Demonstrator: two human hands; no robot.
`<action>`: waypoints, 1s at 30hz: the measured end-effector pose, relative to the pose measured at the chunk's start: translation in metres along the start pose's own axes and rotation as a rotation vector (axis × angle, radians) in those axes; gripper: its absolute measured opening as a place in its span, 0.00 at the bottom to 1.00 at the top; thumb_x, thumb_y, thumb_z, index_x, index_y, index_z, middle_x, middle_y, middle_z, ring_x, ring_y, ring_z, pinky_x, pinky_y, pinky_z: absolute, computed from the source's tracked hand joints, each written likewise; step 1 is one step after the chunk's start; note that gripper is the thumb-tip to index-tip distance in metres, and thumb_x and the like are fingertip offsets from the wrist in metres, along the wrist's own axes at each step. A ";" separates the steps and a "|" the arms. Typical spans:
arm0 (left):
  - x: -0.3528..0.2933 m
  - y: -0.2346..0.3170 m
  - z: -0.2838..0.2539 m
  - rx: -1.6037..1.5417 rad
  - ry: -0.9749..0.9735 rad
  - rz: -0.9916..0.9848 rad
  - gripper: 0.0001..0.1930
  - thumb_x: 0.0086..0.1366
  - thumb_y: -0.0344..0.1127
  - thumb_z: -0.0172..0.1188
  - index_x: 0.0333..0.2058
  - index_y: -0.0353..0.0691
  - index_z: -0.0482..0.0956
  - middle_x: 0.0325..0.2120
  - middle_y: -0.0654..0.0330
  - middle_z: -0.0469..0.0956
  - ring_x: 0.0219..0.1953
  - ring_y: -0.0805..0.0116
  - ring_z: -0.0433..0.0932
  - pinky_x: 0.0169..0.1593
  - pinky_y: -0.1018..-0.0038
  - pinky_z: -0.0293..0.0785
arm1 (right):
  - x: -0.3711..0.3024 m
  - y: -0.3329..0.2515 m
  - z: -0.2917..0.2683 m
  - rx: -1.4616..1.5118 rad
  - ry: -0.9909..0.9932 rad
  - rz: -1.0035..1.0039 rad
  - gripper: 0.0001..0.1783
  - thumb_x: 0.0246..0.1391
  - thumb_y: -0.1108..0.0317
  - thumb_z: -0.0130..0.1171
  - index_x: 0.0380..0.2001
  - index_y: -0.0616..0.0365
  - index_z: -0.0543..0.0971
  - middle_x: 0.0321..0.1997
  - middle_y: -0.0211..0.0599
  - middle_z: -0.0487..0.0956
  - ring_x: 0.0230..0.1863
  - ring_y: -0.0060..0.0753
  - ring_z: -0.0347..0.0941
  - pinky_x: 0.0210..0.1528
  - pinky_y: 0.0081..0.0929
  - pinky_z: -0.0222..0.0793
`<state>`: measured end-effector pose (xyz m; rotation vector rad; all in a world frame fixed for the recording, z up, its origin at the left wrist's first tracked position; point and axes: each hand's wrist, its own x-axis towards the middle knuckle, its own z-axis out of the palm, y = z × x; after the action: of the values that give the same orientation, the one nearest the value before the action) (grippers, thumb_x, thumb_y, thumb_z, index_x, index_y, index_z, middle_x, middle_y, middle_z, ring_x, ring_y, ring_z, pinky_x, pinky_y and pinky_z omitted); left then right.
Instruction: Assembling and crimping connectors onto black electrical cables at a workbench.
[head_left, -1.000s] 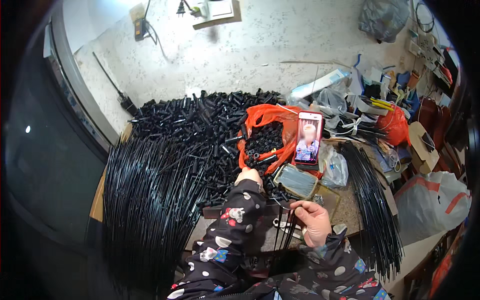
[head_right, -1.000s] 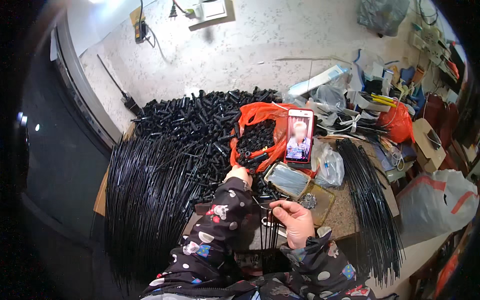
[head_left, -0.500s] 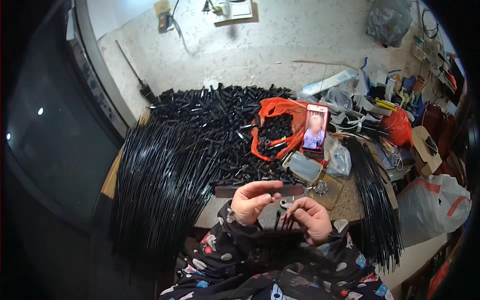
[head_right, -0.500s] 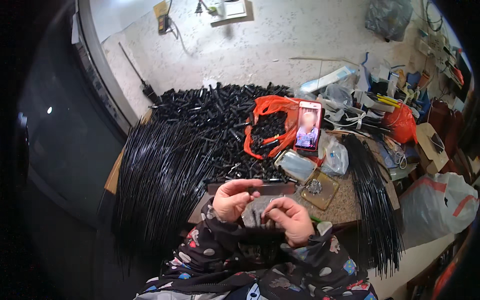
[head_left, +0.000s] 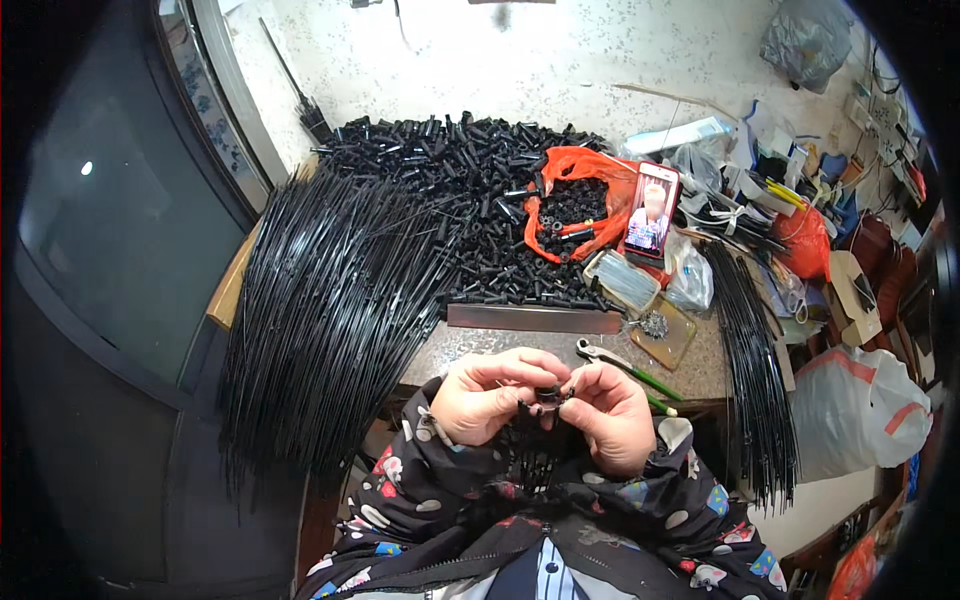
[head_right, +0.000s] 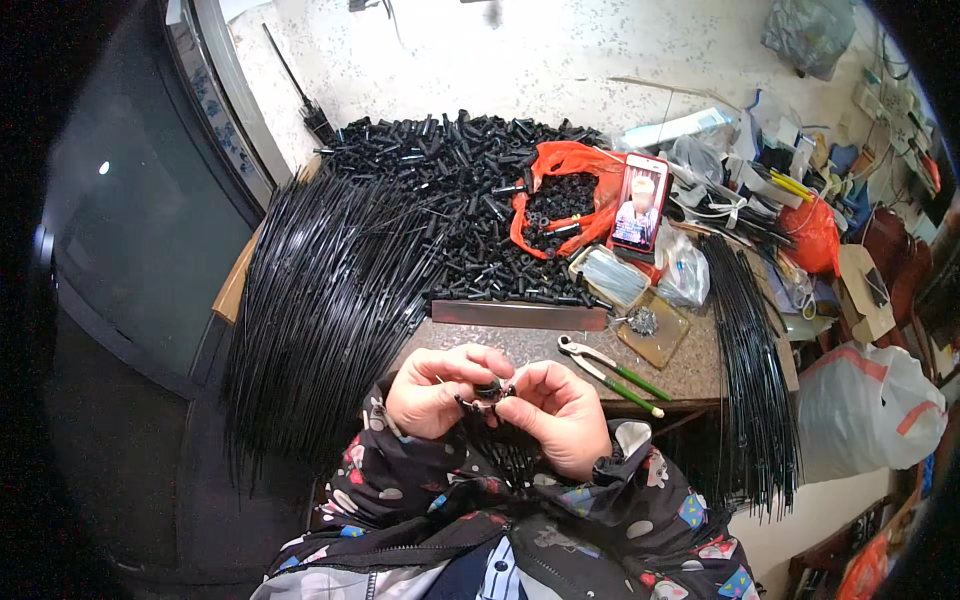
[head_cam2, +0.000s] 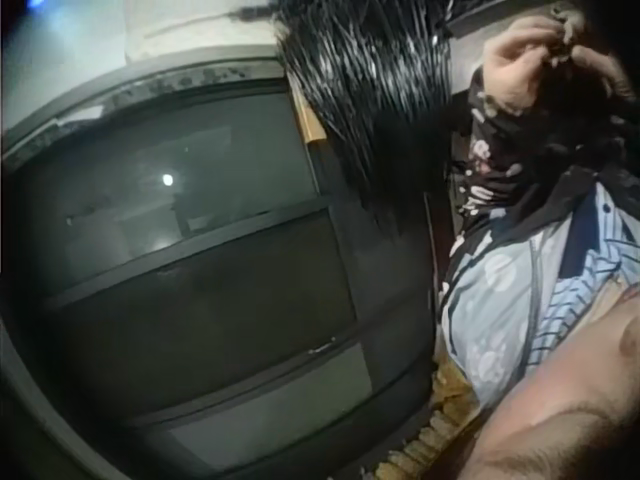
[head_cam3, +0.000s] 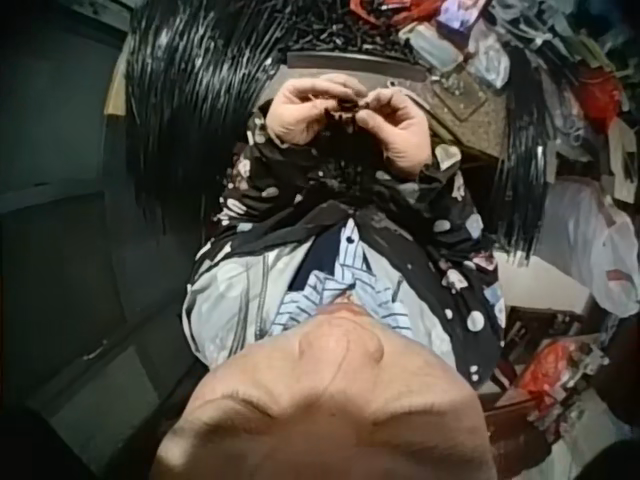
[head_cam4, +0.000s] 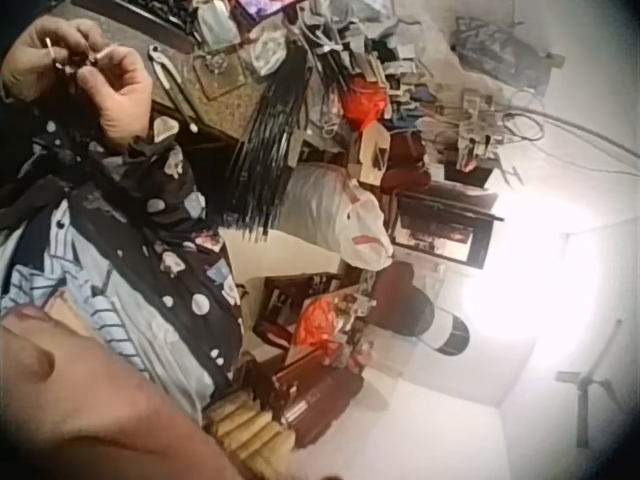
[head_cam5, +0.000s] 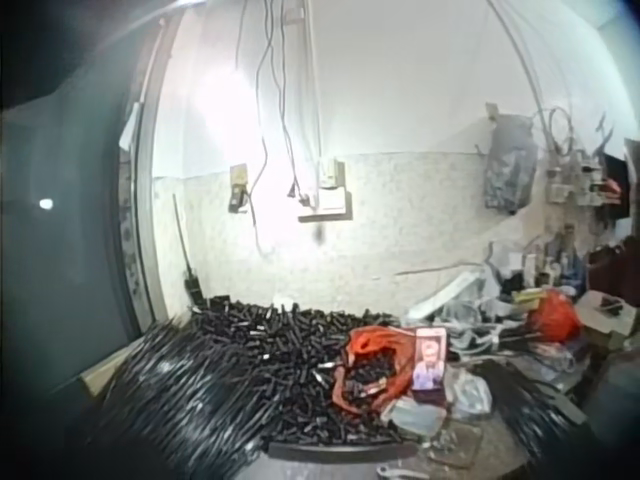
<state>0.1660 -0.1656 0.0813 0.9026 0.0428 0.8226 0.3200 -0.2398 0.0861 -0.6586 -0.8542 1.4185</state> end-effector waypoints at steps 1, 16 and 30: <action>0.001 0.001 -0.001 0.076 -0.015 0.016 0.09 0.53 0.25 0.55 0.34 0.28 0.75 0.39 0.44 0.69 0.32 0.59 0.75 0.33 0.69 0.76 | -0.001 0.001 -0.001 -0.009 0.008 -0.010 0.09 0.46 0.78 0.56 0.32 0.63 0.68 0.30 0.34 0.73 0.33 0.26 0.72 0.38 0.23 0.68; 0.017 -0.016 0.003 0.527 0.052 0.317 0.10 0.47 0.23 0.59 0.32 0.35 0.77 0.43 0.54 0.63 0.43 0.63 0.65 0.49 0.70 0.60 | 0.006 -0.017 -0.021 -0.030 -0.177 0.139 0.14 0.52 0.73 0.50 0.43 0.64 0.71 0.36 0.31 0.74 0.36 0.20 0.69 0.43 0.18 0.64; 0.023 -0.042 0.037 0.502 0.369 0.416 0.07 0.51 0.21 0.58 0.31 0.33 0.72 0.33 0.59 0.69 0.36 0.72 0.69 0.41 0.78 0.67 | 0.011 -0.010 -0.028 -0.005 0.125 -0.123 0.14 0.44 0.77 0.58 0.38 0.67 0.74 0.36 0.33 0.73 0.37 0.22 0.69 0.43 0.18 0.62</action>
<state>0.2211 -0.1898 0.0820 1.2398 0.4090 1.3980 0.3476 -0.2263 0.0798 -0.6799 -0.7866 1.2526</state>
